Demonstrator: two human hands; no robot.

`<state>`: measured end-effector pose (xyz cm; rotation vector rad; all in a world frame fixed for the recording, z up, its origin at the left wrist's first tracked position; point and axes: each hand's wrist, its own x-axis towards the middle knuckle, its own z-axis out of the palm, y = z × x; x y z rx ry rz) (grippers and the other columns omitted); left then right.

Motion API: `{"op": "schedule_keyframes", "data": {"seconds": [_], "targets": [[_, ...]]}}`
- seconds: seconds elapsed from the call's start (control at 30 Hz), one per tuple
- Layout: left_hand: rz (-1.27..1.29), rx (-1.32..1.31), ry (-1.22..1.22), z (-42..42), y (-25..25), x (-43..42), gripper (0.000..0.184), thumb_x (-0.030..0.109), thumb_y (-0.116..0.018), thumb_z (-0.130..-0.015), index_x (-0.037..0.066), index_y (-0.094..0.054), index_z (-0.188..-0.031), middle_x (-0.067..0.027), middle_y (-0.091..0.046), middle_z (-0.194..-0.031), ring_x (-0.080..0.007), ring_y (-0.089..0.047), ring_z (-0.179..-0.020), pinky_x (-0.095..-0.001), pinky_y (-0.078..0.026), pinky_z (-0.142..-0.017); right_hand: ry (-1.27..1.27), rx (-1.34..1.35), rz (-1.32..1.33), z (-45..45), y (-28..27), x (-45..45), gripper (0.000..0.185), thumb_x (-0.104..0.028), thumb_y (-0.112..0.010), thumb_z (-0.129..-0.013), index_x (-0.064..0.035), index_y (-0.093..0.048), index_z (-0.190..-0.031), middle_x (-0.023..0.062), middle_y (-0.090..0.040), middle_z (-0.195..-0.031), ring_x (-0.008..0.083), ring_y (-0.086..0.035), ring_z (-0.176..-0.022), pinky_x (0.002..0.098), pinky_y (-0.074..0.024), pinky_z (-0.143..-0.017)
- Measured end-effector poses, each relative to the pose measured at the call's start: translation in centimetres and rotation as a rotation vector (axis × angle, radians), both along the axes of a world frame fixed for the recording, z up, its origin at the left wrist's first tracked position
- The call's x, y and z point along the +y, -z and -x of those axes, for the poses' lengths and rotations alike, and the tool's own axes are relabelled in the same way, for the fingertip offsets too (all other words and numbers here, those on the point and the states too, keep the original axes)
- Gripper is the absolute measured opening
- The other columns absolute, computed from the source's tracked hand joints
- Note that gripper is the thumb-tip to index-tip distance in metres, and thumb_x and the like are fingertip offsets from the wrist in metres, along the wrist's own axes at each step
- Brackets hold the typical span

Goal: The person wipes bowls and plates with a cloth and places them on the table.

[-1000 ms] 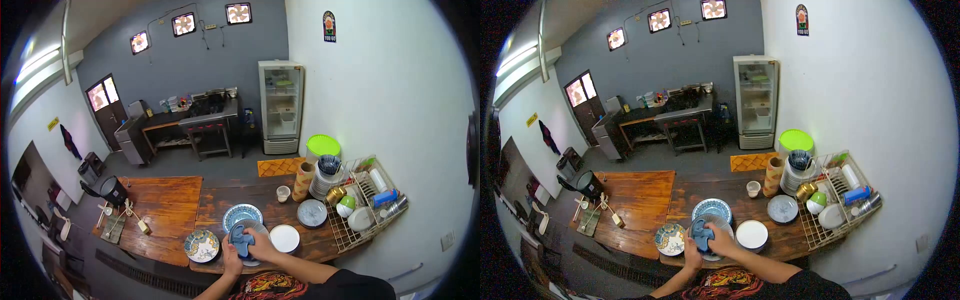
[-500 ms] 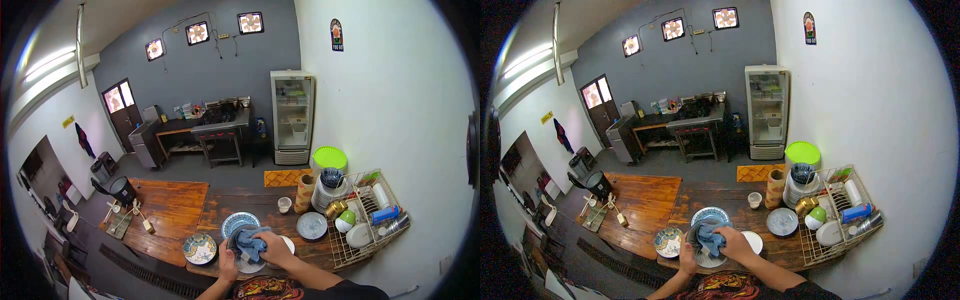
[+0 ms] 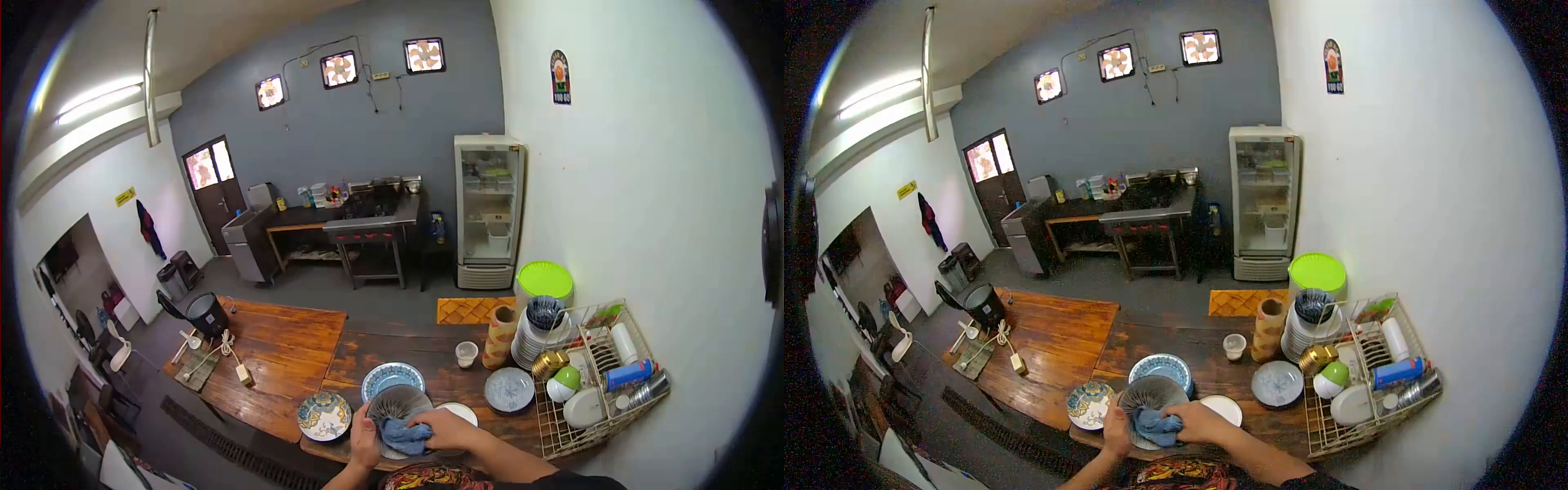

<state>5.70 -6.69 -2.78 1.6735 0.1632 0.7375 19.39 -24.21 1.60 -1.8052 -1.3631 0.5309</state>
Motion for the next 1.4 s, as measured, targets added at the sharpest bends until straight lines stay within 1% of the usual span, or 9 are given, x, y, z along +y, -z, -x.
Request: {"op": "schedule_keyframes", "data": {"seconds": [0.13,0.27,0.43,0.63,0.87,0.93,1.1,1.27,1.4], "targets": [[0.078,-0.016,0.020,-0.3,2.2,-0.7,0.057,0.043,-0.031,-0.109,-0.002,-0.038,-0.143,-0.0166,-0.056,-0.130,-0.0253,-0.056,-0.114,-0.0366,-0.041,-0.103,0.185,-0.172,-0.007,-0.7,1.0,-0.4,0.049,-0.007,-0.065,-0.068,-0.0098,-0.065,-0.117,0.0112,-0.071,-0.108,0.0301,-0.064,-0.086,0.0361,-0.0498,-0.078],[0.130,-0.011,-0.004,-1.2,1.1,-1.9,0.052,0.035,-0.032,-0.109,-0.004,-0.038,-0.142,-0.0182,-0.052,-0.131,-0.0262,-0.052,-0.118,-0.0372,-0.037,-0.106,0.398,-0.129,-0.312,0.3,1.2,1.5,0.049,-0.007,-0.065,-0.068,-0.0103,-0.066,-0.117,0.0117,-0.071,-0.108,0.0316,-0.065,-0.089,0.0372,-0.0509,-0.080],[0.326,-0.068,0.082,-1.8,-0.3,-2.1,0.053,0.036,-0.032,-0.109,-0.004,-0.038,-0.142,-0.0181,-0.050,-0.134,-0.0269,-0.051,-0.119,-0.0373,-0.038,-0.106,0.316,0.188,-0.151,3.1,-0.2,2.1,0.053,-0.010,-0.070,-0.063,-0.0107,-0.068,-0.115,0.0113,-0.071,-0.110,0.0316,-0.066,-0.092,0.0373,-0.0515,-0.083],[0.092,-0.039,-0.025,-2.0,2.0,0.4,0.053,0.037,-0.031,-0.109,-0.004,-0.038,-0.142,-0.0185,-0.048,-0.134,-0.0283,-0.050,-0.120,-0.0376,-0.037,-0.105,0.019,0.012,-0.044,-0.2,0.6,0.0,0.051,-0.009,-0.070,-0.063,-0.0083,-0.068,-0.114,0.0098,-0.071,-0.110,0.0297,-0.067,-0.091,0.0361,-0.0515,-0.081],[0.078,-0.024,-0.049,-2.2,1.8,-1.5,0.053,0.037,-0.032,-0.109,-0.004,-0.039,-0.142,-0.0189,-0.049,-0.132,-0.0285,-0.050,-0.119,-0.0373,-0.036,-0.105,0.486,-0.284,-0.285,-1.1,1.1,1.1,0.046,-0.008,-0.070,-0.065,-0.0055,-0.067,-0.111,0.0078,-0.072,-0.104,0.0254,-0.066,-0.086,0.0333,-0.0508,-0.075],[0.076,-0.012,-0.076,-2.2,1.3,-2.4,0.053,0.037,-0.033,-0.109,-0.004,-0.040,-0.142,-0.0188,-0.049,-0.131,-0.0282,-0.050,-0.119,-0.0372,-0.036,-0.105,0.590,-0.061,-0.355,-0.6,1.3,2.2,0.043,-0.009,-0.069,-0.069,-0.0058,-0.066,-0.112,0.0062,-0.071,-0.100,0.0216,-0.064,-0.083,0.0324,-0.0497,-0.074],[0.201,-0.040,-0.022,-2.3,0.7,-2.8,0.054,0.038,-0.032,-0.109,-0.004,-0.040,-0.142,-0.0185,-0.049,-0.131,-0.0287,-0.050,-0.118,-0.0377,-0.036,-0.105,0.474,0.384,-0.226,3.3,1.5,3.5,0.048,-0.018,-0.068,-0.073,-0.0058,-0.063,-0.119,0.0109,-0.071,-0.104,0.0286,-0.064,-0.088,0.0354,-0.0494,-0.078],[0.150,-0.051,-0.032,-1.6,0.8,-0.9,0.053,0.038,-0.031,-0.109,-0.004,-0.041,-0.141,-0.0181,-0.050,-0.129,-0.0289,-0.050,-0.117,-0.0378,-0.036,-0.105,0.018,0.123,0.082,0.6,1.1,1.0,0.053,-0.019,-0.069,-0.072,-0.0078,-0.063,-0.123,0.0110,-0.071,-0.103,0.0300,-0.065,-0.087,0.0361,-0.0496,-0.076],[0.142,-0.033,-0.052,-1.3,0.7,-0.6,0.053,0.037,-0.031,-0.109,-0.004,-0.041,-0.141,-0.0182,-0.049,-0.130,-0.0287,-0.050,-0.117,-0.0376,-0.036,-0.105,0.205,-0.331,0.054,-0.2,1.8,-0.1,0.047,-0.017,-0.073,-0.068,-0.0131,-0.066,-0.114,0.0088,-0.069,-0.098,0.0332,-0.065,-0.082,0.0395,-0.0507,-0.069]]}}
